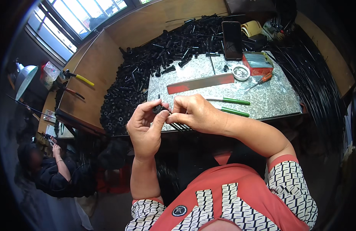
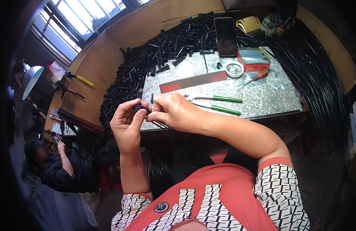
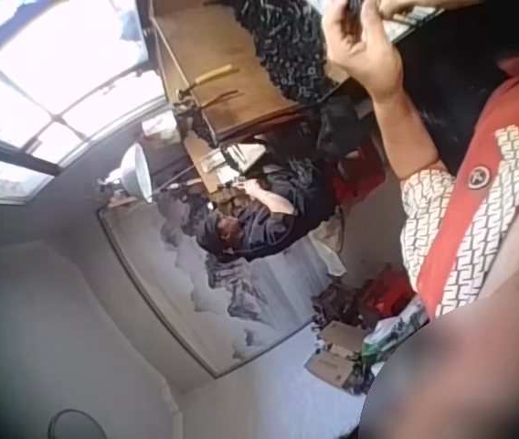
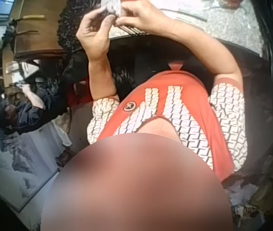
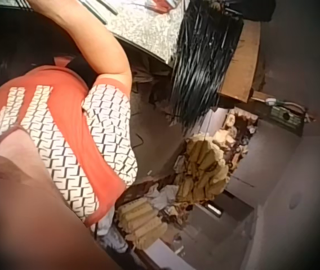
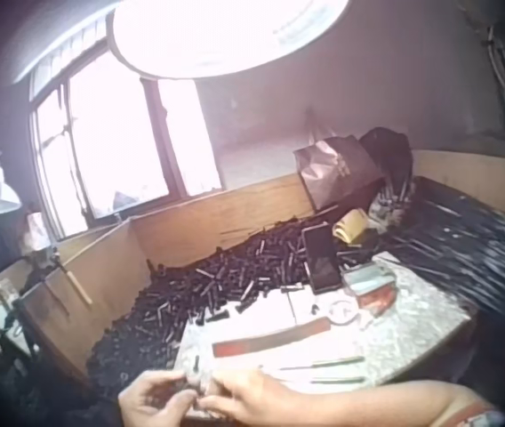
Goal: Manually assembling industrial brush bristles into a head component using pliers and a mallet.
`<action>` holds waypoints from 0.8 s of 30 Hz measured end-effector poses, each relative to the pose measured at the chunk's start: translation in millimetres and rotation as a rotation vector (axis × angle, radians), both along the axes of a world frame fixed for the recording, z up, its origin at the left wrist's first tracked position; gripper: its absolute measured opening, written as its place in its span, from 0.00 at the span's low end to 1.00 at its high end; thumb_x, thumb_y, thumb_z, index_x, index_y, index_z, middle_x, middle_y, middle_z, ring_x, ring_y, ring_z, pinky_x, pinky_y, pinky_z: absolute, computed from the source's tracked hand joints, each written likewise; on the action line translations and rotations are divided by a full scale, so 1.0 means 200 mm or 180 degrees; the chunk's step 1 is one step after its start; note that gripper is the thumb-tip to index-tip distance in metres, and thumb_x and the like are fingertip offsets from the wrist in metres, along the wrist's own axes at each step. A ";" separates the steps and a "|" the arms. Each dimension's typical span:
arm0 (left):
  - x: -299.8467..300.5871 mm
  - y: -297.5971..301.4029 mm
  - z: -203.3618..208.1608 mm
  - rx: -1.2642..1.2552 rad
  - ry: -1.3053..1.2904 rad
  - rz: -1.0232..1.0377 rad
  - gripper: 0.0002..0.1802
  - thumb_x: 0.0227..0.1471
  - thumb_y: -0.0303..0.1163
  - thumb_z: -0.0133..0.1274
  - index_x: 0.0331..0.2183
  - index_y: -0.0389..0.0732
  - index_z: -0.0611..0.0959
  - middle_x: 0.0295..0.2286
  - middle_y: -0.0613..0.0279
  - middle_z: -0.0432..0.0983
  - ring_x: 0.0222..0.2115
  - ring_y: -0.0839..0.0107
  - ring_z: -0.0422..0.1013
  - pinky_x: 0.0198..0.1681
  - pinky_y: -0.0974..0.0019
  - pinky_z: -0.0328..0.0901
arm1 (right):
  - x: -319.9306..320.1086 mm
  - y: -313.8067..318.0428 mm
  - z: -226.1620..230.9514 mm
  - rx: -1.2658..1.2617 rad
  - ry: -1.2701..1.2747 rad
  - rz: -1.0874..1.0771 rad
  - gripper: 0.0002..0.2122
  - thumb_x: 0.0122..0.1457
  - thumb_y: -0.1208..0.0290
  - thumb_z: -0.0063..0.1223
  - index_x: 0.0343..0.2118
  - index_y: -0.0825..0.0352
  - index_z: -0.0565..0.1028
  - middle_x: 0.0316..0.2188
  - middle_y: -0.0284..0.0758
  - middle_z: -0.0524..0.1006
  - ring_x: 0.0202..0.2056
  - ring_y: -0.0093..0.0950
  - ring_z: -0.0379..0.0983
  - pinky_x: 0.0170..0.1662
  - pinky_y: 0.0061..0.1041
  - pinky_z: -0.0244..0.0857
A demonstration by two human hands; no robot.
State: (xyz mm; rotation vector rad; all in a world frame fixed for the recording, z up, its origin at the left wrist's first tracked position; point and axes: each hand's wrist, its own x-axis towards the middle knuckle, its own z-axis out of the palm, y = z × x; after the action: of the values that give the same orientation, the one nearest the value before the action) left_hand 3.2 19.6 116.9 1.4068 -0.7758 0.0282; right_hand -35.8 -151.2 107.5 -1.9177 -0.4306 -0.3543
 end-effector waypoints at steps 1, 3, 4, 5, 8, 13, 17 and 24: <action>0.00 0.00 -0.01 -0.0036 -0.0025 0.0064 0.15 0.48 0.14 0.55 0.41 0.30 0.76 0.34 0.57 0.77 0.35 0.75 0.73 0.40 0.74 0.69 | 0.00 0.00 -0.01 0.0002 0.0009 0.0002 0.10 0.53 0.72 0.59 0.22 0.70 0.70 0.17 0.35 0.73 0.22 0.20 0.69 0.25 0.23 0.62; 0.00 0.00 -0.02 -0.0070 -0.0040 0.0149 0.15 0.48 0.15 0.56 0.40 0.30 0.76 0.34 0.58 0.76 0.35 0.77 0.73 0.39 0.75 0.68 | 0.01 0.00 -0.02 -0.0010 -0.0025 -0.0020 0.10 0.53 0.72 0.59 0.22 0.71 0.71 0.17 0.35 0.74 0.22 0.20 0.70 0.25 0.23 0.62; -0.01 0.00 -0.03 -0.0047 -0.0084 0.0268 0.15 0.48 0.15 0.56 0.41 0.30 0.76 0.34 0.58 0.76 0.35 0.77 0.73 0.39 0.76 0.68 | 0.01 0.00 -0.03 -0.0009 -0.0015 0.0001 0.10 0.53 0.72 0.59 0.22 0.71 0.71 0.17 0.35 0.74 0.22 0.20 0.70 0.25 0.23 0.62; -0.02 0.00 -0.04 -0.0026 -0.0129 0.0388 0.16 0.48 0.16 0.57 0.41 0.30 0.76 0.34 0.58 0.77 0.35 0.77 0.73 0.39 0.76 0.68 | 0.02 0.00 -0.03 0.0008 0.0126 0.0012 0.10 0.53 0.72 0.59 0.22 0.71 0.71 0.18 0.36 0.74 0.22 0.20 0.70 0.25 0.23 0.63; -0.06 -0.03 -0.03 0.0035 0.0033 0.0628 0.19 0.47 0.17 0.58 0.43 0.30 0.75 0.33 0.58 0.77 0.35 0.78 0.73 0.39 0.76 0.68 | 0.03 -0.01 -0.05 0.0080 0.0354 0.0078 0.10 0.53 0.71 0.59 0.22 0.71 0.71 0.19 0.36 0.75 0.23 0.20 0.71 0.26 0.23 0.64; -0.06 -0.08 -0.08 -0.0220 0.0358 0.0403 0.26 0.50 0.19 0.55 0.51 0.30 0.66 0.35 0.61 0.73 0.38 0.77 0.70 0.42 0.74 0.67 | 0.03 -0.01 -0.06 0.0066 0.0482 -0.0013 0.10 0.54 0.73 0.57 0.21 0.72 0.70 0.19 0.37 0.75 0.25 0.21 0.72 0.28 0.24 0.66; -0.08 -0.11 -0.12 -0.0443 0.0591 0.0158 0.26 0.53 0.22 0.54 0.51 0.31 0.64 0.36 0.60 0.72 0.36 0.78 0.69 0.38 0.76 0.67 | 0.06 0.02 -0.09 0.0187 0.0101 -0.0015 0.10 0.54 0.75 0.56 0.21 0.73 0.68 0.26 0.41 0.78 0.31 0.24 0.75 0.33 0.26 0.69; -0.06 -0.13 -0.18 -0.0369 0.0366 0.0342 0.15 0.57 0.23 0.49 0.45 0.34 0.64 0.40 0.55 0.72 0.41 0.74 0.69 0.47 0.70 0.65 | 0.06 0.05 -0.10 0.0038 0.0272 -0.0061 0.09 0.54 0.75 0.56 0.24 0.74 0.70 0.29 0.40 0.79 0.32 0.19 0.72 0.34 0.25 0.69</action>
State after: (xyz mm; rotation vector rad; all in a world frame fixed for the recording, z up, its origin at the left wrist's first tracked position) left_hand -8.4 -6.0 80.1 1.3268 -0.5941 0.0737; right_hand -24.0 -142.0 87.3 -1.9188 -0.3531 -0.2856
